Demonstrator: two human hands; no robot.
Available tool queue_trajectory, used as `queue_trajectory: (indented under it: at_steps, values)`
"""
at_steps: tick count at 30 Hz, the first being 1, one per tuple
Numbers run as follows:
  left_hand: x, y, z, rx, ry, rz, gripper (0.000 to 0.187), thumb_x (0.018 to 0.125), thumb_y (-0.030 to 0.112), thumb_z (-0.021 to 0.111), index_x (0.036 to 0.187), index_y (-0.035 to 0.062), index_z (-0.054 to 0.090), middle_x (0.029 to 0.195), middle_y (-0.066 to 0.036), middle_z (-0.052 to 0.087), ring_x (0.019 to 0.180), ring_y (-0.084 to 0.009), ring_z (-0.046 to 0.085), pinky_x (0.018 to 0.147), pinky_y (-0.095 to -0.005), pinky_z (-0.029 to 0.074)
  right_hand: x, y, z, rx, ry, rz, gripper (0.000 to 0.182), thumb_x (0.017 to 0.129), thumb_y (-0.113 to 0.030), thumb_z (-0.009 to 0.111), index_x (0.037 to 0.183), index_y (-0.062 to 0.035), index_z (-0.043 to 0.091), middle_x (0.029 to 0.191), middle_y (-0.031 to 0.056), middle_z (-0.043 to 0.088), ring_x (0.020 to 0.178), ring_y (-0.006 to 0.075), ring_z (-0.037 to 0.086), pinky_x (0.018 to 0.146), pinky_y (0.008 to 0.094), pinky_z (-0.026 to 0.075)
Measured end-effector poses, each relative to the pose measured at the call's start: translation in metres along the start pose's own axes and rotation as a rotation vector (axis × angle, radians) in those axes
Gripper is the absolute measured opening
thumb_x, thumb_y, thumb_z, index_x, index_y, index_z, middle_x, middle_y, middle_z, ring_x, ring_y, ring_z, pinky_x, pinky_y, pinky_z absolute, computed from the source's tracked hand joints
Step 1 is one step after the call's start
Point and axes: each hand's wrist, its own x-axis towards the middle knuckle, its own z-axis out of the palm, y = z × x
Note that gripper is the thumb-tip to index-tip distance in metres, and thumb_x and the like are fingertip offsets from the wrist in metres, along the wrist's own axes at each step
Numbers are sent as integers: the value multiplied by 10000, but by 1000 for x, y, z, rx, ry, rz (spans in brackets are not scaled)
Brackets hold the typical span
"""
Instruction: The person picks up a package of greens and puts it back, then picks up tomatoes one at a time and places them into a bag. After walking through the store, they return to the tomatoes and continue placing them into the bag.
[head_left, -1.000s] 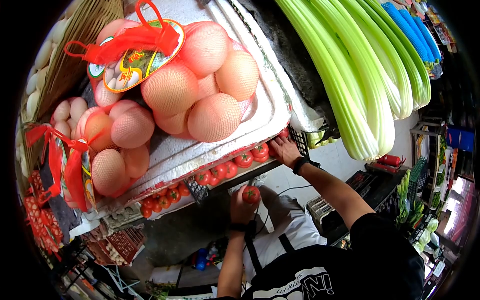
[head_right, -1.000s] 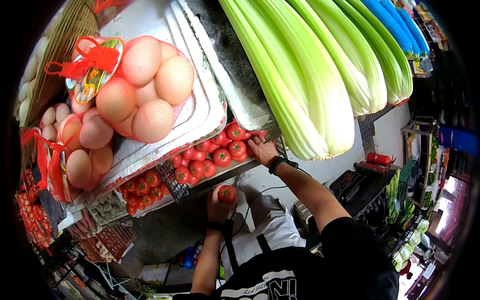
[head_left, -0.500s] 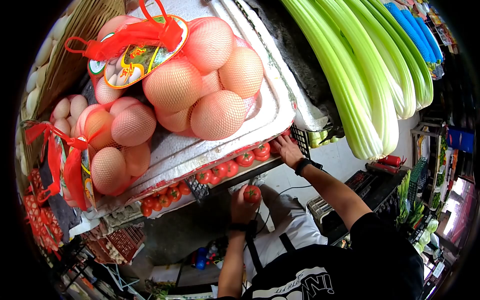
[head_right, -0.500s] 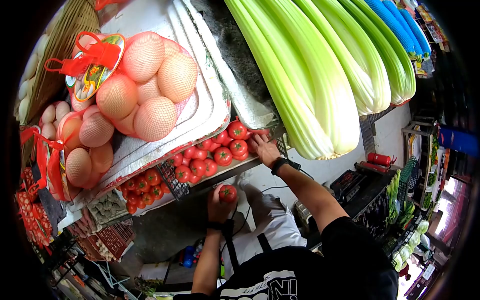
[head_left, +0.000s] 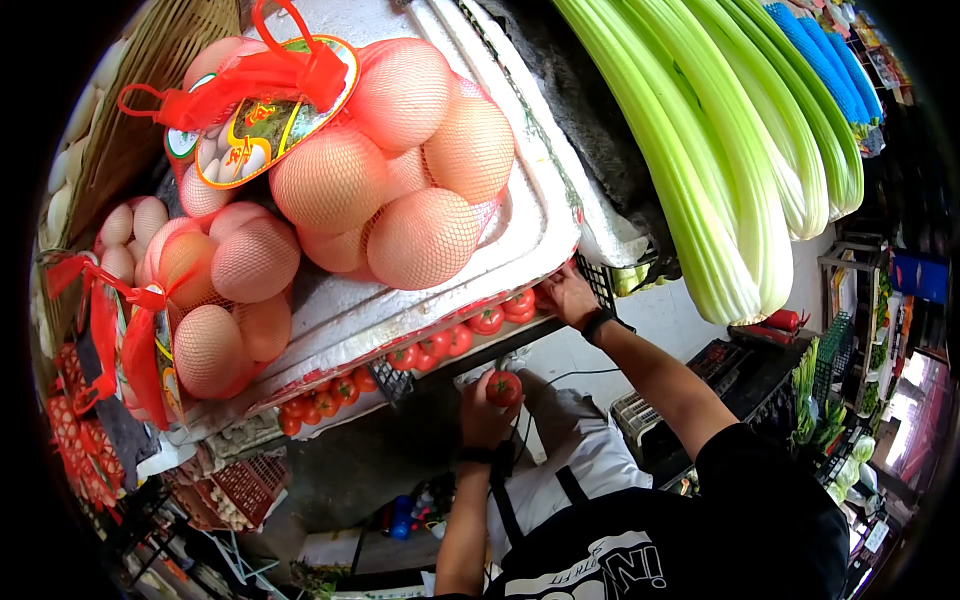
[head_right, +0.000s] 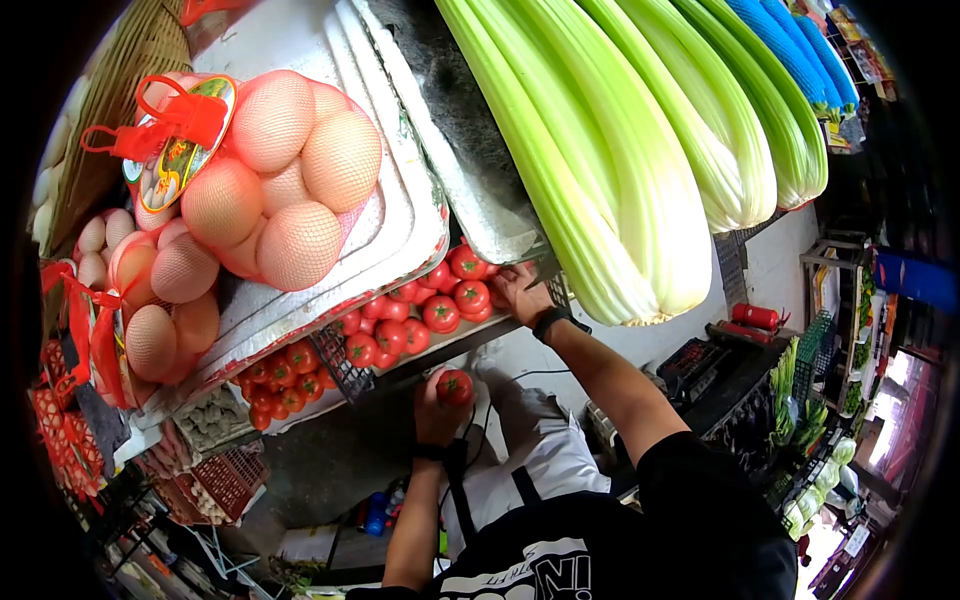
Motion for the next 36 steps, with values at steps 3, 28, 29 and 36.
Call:
queue_trajectory:
  at_steps: [3, 28, 29, 36]
  values:
    - [2, -2, 2, 16, -27, 45, 639, 613, 291, 796, 1141, 40, 537, 979, -143, 586, 927, -323, 545, 834, -410, 442, -2, -8, -8, 5, -15, 66, 382, 757, -169, 593, 1123, -65, 555, 1152, 95, 536, 1134, 310, 445, 912, 404, 415]
    - [-4, 1, -1, 7, -11, 87, 633, 614, 280, 792, 1141, 44, 532, 954, -141, 568, 902, -325, 543, 812, -404, 444, -25, -57, 3, 9, 41, 362, 658, 726, -100, 559, 1329, 18, 325, 1343, 208, 339, 1141, 371, 405, 984, 430, 317]
    - [-4, 0, -2, -1, -23, 68, 635, 614, 282, 792, 1141, 43, 532, 961, -143, 567, 909, -325, 542, 817, -404, 443, -28, -54, 5, 58, 155, 374, 664, 699, -109, 613, 1311, -43, 363, 1246, 203, 400, 1047, 382, 421, 927, 441, 350]
    - [-9, 1, -4, -11, -46, -4, 635, 615, 284, 789, 1142, 41, 530, 998, -152, 561, 959, -328, 531, 852, -404, 435, -31, -26, -1, 199, -259, 613, 567, 785, -258, 582, 1281, -68, 383, 880, 193, 612, 792, 378, 599, 685, 457, 495]
